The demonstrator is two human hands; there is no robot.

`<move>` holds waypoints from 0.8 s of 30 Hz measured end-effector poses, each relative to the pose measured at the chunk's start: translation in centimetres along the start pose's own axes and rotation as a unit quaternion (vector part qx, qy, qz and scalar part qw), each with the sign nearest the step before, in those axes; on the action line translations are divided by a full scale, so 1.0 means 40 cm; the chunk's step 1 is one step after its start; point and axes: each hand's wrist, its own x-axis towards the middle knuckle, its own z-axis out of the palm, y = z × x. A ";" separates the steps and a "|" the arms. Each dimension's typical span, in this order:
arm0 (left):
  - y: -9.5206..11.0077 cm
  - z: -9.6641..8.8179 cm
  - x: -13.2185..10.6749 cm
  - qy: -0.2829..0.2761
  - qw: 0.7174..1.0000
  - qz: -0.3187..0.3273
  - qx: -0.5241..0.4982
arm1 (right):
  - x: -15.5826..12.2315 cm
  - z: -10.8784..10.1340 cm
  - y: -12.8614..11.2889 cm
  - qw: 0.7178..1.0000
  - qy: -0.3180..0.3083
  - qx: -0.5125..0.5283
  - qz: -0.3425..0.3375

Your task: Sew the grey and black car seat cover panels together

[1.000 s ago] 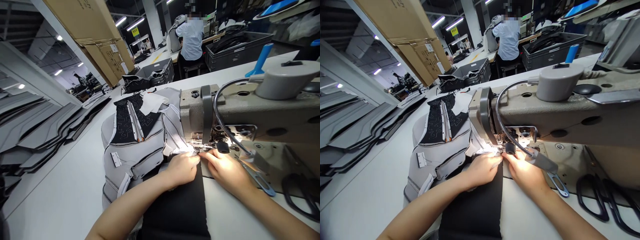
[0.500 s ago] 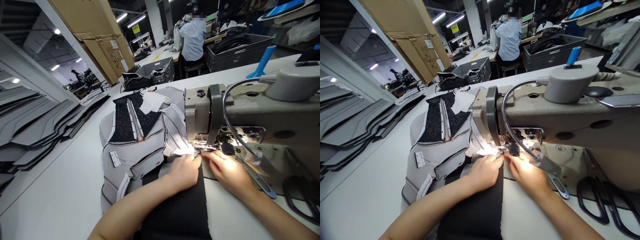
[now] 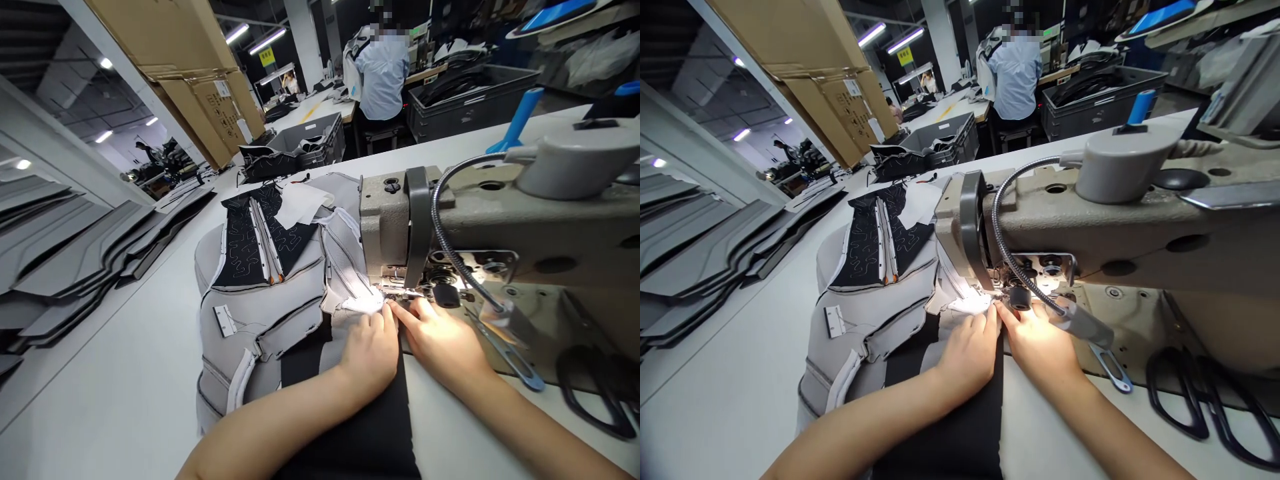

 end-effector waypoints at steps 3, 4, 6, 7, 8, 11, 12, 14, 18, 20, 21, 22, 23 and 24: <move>0.007 -0.020 0.017 -0.045 0.999 -0.024 -0.009 | -0.004 -0.007 -0.001 1.000 0.022 0.017 -0.002; 0.007 -0.027 0.021 -0.052 0.998 -0.023 -0.011 | -0.009 -0.011 0.002 0.999 0.030 0.032 -0.008; 0.006 -0.040 0.020 -0.050 0.999 -0.015 -0.010 | -0.029 -0.024 0.007 0.995 0.040 0.084 -0.025; 0.005 -0.048 0.016 -0.039 0.999 -0.008 -0.006 | -0.041 -0.033 0.008 0.991 0.039 0.121 -0.032; 0.005 -0.057 0.010 -0.026 1.000 -0.001 0.000 | -0.053 -0.044 0.007 0.986 0.034 0.162 -0.039; 0.003 -0.094 -0.011 -0.034 0.999 0.021 0.014 | -0.082 -0.083 -0.004 0.961 0.001 0.268 -0.064; 0.000 -0.109 -0.016 -0.059 0.998 0.023 0.013 | -0.085 -0.096 -0.009 0.953 -0.013 0.293 -0.074; -0.012 -0.141 -0.020 -0.129 0.991 0.026 -0.004 | -0.086 -0.118 -0.017 0.939 -0.042 0.331 -0.087; -0.053 -0.187 -0.007 -0.278 0.957 0.039 -0.071 | -0.090 -0.130 -0.033 0.918 -0.081 0.367 -0.130; -0.067 -0.195 0.005 -0.318 0.941 0.049 -0.102 | -0.105 -0.118 -0.049 0.917 -0.066 0.350 -0.181; -0.068 -0.196 0.011 -0.326 0.937 0.048 -0.115 | -0.114 -0.109 -0.059 0.922 -0.046 0.327 -0.203; -0.066 -0.196 0.017 -0.331 0.935 0.043 -0.124 | -0.122 -0.099 -0.069 0.928 -0.024 0.298 -0.222; -0.060 -0.194 0.022 -0.333 0.934 0.032 -0.126 | -0.129 -0.091 -0.080 0.935 -0.003 0.265 -0.234; -0.051 -0.193 0.026 -0.337 0.934 0.020 -0.121 | -0.134 -0.085 -0.090 0.942 0.014 0.235 -0.240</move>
